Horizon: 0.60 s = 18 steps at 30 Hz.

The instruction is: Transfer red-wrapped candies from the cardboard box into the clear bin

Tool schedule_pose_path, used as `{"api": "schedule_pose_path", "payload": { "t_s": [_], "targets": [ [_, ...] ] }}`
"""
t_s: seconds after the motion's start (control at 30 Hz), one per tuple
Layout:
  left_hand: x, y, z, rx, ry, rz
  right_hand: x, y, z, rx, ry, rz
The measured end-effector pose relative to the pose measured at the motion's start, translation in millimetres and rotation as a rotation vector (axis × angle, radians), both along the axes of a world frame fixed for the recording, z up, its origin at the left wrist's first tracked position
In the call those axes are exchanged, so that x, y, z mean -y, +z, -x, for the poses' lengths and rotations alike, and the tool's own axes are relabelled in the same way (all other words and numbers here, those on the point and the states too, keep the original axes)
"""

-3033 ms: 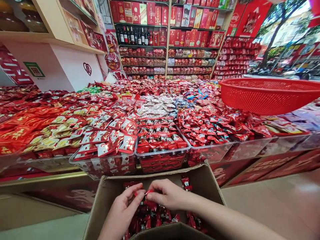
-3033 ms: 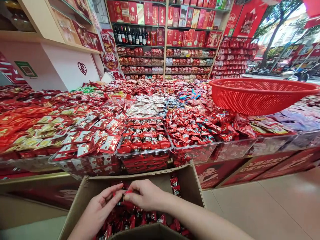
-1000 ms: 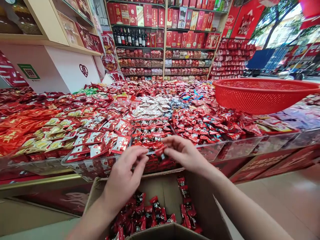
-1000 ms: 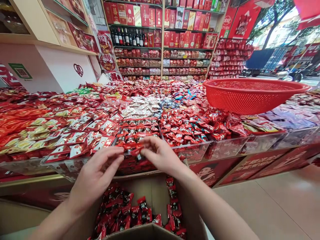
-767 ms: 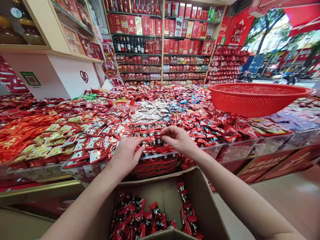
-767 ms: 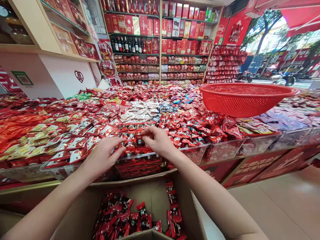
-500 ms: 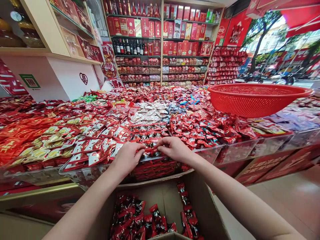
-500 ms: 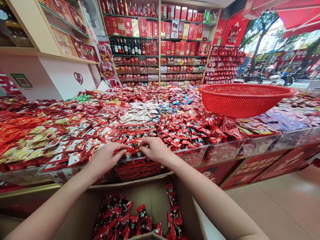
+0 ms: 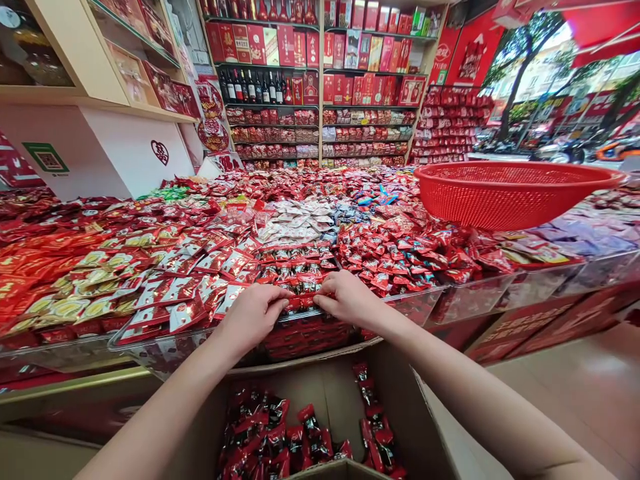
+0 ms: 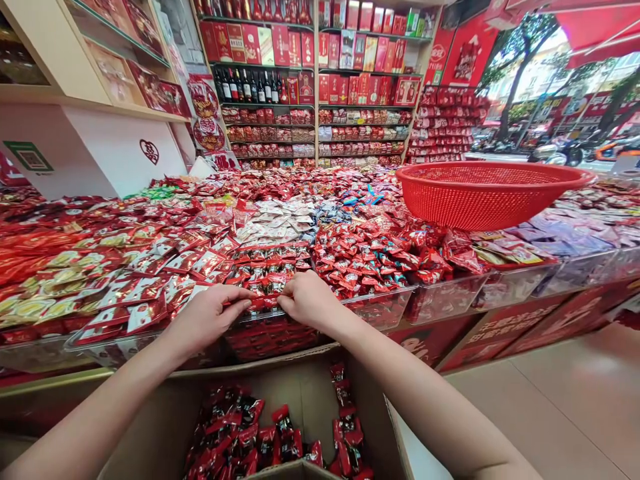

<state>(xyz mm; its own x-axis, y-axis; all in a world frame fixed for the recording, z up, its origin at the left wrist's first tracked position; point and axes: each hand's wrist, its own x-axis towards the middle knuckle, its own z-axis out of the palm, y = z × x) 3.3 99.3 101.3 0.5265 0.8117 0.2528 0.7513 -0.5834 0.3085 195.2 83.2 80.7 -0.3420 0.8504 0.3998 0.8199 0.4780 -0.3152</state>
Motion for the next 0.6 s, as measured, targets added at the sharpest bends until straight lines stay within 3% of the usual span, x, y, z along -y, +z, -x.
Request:
{"api": "schedule_pose_path", "payload": {
  "t_s": [0.2, 0.4, 0.47, 0.53, 0.6],
  "targets": [
    [0.4, 0.1, 1.6, 0.027, -0.020, 0.025, 2.0, 7.7, 0.2, 0.103, 0.034, 0.039],
    [0.3, 3.5, 11.9, 0.095, -0.020, -0.016, 23.9, 23.8, -3.8, -0.050, 0.011, -0.055],
    [5.4, 3.4, 20.3, 0.147, 0.018, -0.073, 38.0, 25.9, -2.5, -0.091, 0.101, -0.006],
    [15.6, 0.7, 27.5, 0.222, 0.074, -0.148, 49.7, 14.3, 5.6, -0.079, 0.285, 0.168],
    [29.8, -5.4, 30.9, 0.333, 0.105, -0.244, 56.0, -17.3, 23.3, 0.018, 0.434, 0.405]
  ]
}}
